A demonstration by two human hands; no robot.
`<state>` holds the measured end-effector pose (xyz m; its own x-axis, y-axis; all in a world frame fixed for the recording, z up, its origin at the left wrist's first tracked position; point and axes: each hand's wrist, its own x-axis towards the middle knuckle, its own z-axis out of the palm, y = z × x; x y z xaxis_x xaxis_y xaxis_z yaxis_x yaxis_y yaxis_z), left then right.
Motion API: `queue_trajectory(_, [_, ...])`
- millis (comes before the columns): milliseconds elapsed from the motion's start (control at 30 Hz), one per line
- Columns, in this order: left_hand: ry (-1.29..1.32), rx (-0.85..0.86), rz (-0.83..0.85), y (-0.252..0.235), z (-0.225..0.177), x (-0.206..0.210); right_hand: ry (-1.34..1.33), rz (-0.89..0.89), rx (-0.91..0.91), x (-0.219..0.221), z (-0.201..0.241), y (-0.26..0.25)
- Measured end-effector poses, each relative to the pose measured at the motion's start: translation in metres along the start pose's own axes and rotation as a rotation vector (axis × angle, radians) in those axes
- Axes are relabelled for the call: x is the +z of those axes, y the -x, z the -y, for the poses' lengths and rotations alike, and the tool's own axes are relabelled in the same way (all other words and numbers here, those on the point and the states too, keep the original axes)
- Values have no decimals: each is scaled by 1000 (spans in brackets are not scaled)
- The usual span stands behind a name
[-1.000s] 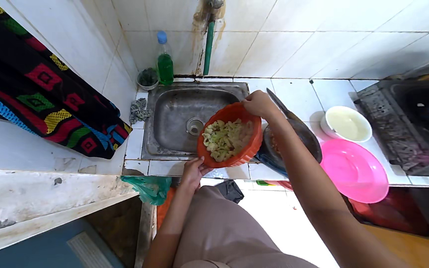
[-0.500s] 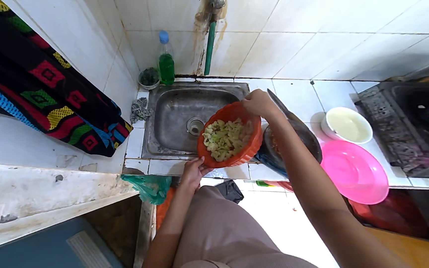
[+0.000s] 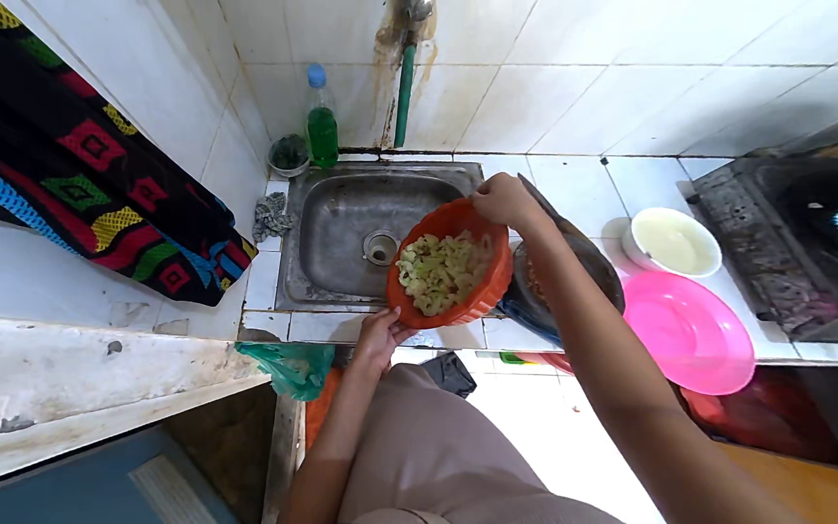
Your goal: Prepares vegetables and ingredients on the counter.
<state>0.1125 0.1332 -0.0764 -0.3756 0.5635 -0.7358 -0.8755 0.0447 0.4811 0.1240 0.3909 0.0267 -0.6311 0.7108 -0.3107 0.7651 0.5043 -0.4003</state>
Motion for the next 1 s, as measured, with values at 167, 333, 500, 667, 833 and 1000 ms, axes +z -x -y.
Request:
queue_trajectory(167, [-1,-9,6,0,2,0,2,-3,5,-1,0,1])
queue_trajectory(333, [-5,-13,12,0,3,0,-1,3,22,-1,-1,2])
queue_trajectory(500, [-3,-18,16,1,4,1,16,8,28,-4,1,5])
queue_trajectory(667, [-1,-23,22,1,5,2,49,-1,-24,-4,-2,4])
queue_trajectory(833, [4,-20,23,1,6,3,34,1,6,-5,-1,5])
queue_trajectory(1000, [-6,-30,23,1,6,5,45,-8,-2,-6,-1,6])
